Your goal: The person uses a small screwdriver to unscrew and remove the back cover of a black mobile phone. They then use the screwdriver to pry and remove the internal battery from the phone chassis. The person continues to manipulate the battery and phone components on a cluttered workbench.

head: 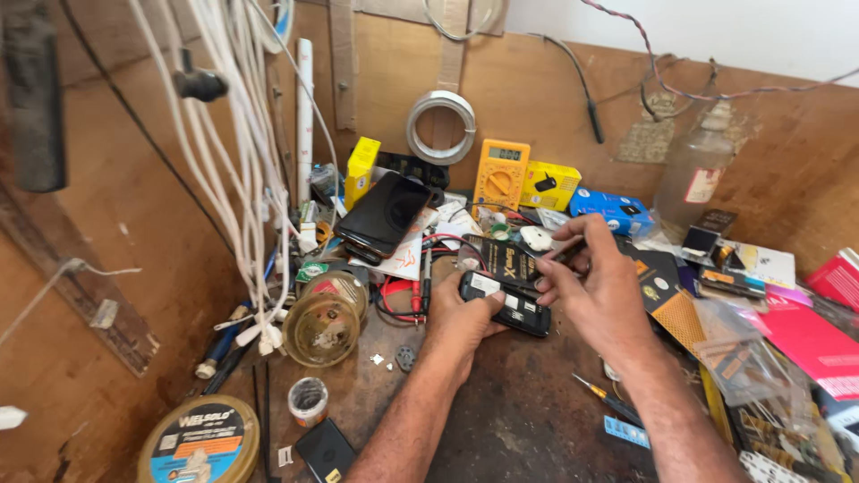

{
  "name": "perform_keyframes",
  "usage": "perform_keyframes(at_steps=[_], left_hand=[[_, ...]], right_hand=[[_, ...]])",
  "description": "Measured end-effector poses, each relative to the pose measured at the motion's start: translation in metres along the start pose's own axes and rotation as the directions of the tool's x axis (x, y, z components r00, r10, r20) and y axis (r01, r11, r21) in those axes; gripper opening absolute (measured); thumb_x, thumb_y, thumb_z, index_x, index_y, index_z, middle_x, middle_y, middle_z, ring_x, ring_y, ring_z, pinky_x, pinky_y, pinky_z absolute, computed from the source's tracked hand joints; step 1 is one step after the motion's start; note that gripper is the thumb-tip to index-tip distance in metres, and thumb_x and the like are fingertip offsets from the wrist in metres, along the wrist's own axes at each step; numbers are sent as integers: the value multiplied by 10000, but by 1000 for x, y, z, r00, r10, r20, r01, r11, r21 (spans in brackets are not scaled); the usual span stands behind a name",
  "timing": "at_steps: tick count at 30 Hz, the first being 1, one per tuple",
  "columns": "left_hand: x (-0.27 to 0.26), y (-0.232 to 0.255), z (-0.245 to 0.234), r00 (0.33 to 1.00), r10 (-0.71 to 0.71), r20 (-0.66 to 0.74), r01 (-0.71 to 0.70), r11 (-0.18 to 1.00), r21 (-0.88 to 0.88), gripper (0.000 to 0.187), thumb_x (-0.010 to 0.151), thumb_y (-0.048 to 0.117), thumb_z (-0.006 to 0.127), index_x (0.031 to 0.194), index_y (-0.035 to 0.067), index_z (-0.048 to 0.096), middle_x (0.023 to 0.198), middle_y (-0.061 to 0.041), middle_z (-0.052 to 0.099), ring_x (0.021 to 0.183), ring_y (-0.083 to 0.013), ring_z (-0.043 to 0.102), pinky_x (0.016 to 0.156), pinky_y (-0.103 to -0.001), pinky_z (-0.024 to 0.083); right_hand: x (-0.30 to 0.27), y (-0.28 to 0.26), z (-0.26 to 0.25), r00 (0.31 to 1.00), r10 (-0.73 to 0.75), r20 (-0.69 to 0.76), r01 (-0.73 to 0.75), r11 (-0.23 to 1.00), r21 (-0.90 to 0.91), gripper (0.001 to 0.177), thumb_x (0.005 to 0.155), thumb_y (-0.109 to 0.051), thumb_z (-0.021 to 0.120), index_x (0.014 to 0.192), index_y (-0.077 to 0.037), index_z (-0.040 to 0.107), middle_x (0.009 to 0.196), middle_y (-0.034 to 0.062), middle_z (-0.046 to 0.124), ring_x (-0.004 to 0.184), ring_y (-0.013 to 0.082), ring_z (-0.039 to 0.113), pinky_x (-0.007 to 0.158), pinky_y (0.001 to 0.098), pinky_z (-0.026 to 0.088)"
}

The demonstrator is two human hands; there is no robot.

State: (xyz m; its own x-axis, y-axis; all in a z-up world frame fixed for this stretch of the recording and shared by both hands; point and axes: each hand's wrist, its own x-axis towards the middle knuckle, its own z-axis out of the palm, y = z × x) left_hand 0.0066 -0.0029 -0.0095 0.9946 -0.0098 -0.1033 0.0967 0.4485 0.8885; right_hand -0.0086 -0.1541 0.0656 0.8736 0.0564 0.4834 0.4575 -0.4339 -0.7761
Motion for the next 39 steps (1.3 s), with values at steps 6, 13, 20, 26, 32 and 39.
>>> perform_keyframes(at_steps=[6, 13, 20, 26, 32, 39], left_hand=[[-1, 2, 0, 1000, 18, 24, -17, 999, -27, 373, 855, -48, 648, 1223, -1, 614, 1052, -112, 725, 879, -225, 745, 702, -379, 662], [-1, 2, 0, 1000, -7, 8, 7, 1000, -16, 394, 850, -41, 646, 1237, 9, 595, 1055, -117, 726, 877, -226, 745, 701, -379, 654], [0, -1, -2, 1000, 11, 13, -11, 1000, -25, 393, 853, -25, 650, 1241, -11, 591, 1044, -114, 716, 871, -222, 735, 696, -387, 656], [-1, 1, -2, 999, 14, 50, -13, 1000, -22, 411, 842, -30, 655, 1248, -10, 600, 1070, -119, 724, 889, -221, 744, 713, -377, 653], [-1, 2, 1, 999, -27, -27, 27, 1000, 9, 436, 843, -39, 661, 1262, 45, 575, 1069, -109, 712, 890, -229, 729, 704, -396, 640], [0, 2, -1, 1000, 7, 23, -7, 1000, -7, 387, 852, -28, 657, 1235, 10, 613, 1066, -107, 718, 890, -219, 738, 710, -383, 652]], right_hand=[[-3, -6, 0, 999, 7, -42, -13, 987, -163, 328, 907, -20, 715, 1129, -25, 474, 830, 101, 686, 620, 140, 687, 515, 296, 549], [-4, -4, 0, 992, 123, -39, -128, 979, -158, 305, 937, -50, 708, 1127, -25, 470, 805, 137, 684, 624, 165, 681, 507, 312, 549], [-1, -2, -2, 995, -95, 27, 95, 995, -1, 284, 911, -38, 632, 1135, -51, 456, 885, 31, 671, 704, 80, 707, 548, 243, 636], [0, -6, 8, 992, 58, -113, -80, 977, -199, 314, 921, -64, 762, 1061, -15, 485, 816, 101, 665, 595, 168, 680, 483, 306, 552], [1, -1, -2, 1000, -28, -8, 29, 997, 77, 291, 888, -44, 691, 1100, -29, 492, 859, 48, 652, 654, 93, 695, 517, 263, 623], [-5, -4, -3, 996, 55, -63, -63, 991, -119, 321, 933, -66, 720, 1113, -28, 456, 832, 103, 681, 622, 131, 684, 507, 285, 558]])
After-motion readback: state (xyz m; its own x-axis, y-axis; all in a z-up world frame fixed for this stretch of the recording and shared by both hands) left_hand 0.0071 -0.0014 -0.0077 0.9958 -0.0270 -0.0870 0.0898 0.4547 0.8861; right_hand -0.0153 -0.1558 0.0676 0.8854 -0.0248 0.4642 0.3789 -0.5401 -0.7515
